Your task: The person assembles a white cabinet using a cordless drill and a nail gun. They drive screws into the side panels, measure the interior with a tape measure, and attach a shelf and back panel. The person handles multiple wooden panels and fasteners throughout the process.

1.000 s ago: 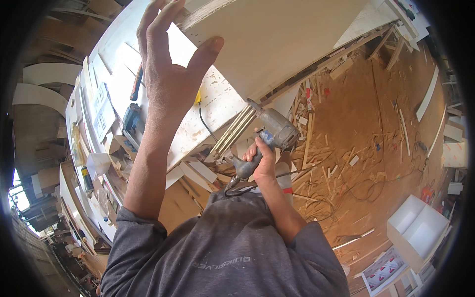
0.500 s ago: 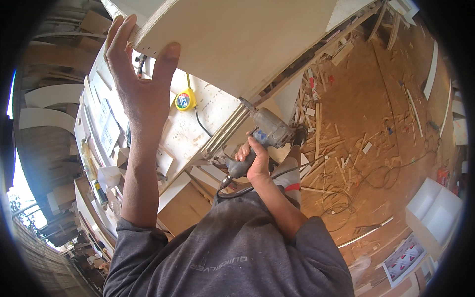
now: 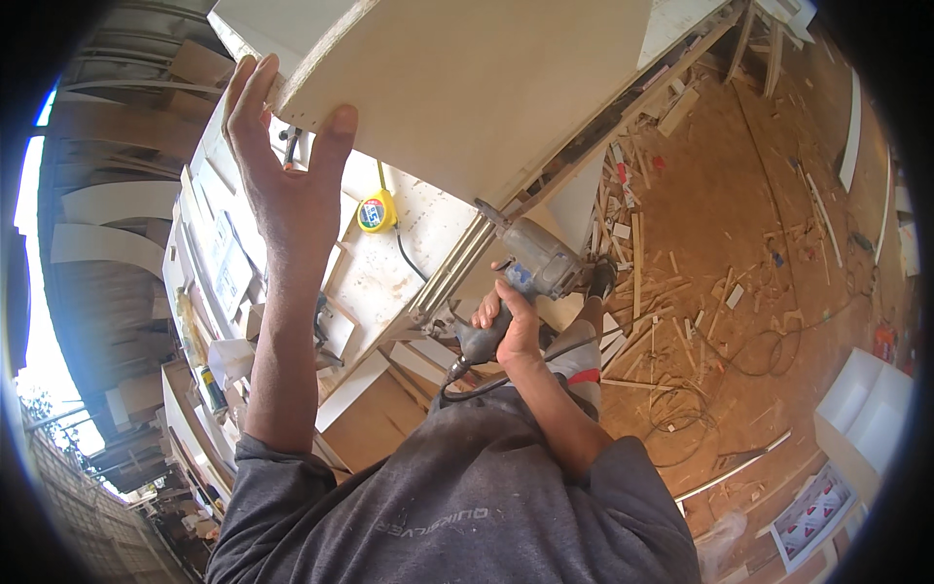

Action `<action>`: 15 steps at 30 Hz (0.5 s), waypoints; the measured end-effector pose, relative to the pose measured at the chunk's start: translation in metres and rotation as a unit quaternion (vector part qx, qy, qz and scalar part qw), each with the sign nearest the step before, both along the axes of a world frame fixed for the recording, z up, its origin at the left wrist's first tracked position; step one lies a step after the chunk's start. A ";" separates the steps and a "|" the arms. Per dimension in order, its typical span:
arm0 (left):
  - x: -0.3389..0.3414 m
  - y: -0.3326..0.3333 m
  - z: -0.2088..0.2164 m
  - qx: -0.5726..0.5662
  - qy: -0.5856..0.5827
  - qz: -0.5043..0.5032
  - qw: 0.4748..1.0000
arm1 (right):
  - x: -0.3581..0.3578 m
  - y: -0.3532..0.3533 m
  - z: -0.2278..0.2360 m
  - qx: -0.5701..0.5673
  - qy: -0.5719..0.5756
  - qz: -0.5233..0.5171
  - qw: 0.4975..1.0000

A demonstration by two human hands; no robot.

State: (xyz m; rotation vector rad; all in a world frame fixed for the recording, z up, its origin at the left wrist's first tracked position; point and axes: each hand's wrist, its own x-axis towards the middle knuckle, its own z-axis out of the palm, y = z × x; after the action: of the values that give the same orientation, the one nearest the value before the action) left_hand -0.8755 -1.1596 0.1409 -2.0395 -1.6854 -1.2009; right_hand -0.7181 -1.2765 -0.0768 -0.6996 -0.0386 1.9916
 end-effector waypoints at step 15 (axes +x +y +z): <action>-0.001 -0.002 0.003 -0.005 0.012 0.004 1.000 | 0.005 -0.003 0.011 0.024 0.003 -0.006 1.000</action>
State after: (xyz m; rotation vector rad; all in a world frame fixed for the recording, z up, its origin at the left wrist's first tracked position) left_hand -0.8763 -1.1616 0.1434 -2.0434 -1.6910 -1.1636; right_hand -0.7127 -1.2790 -0.0661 -0.6624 -0.0775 1.9754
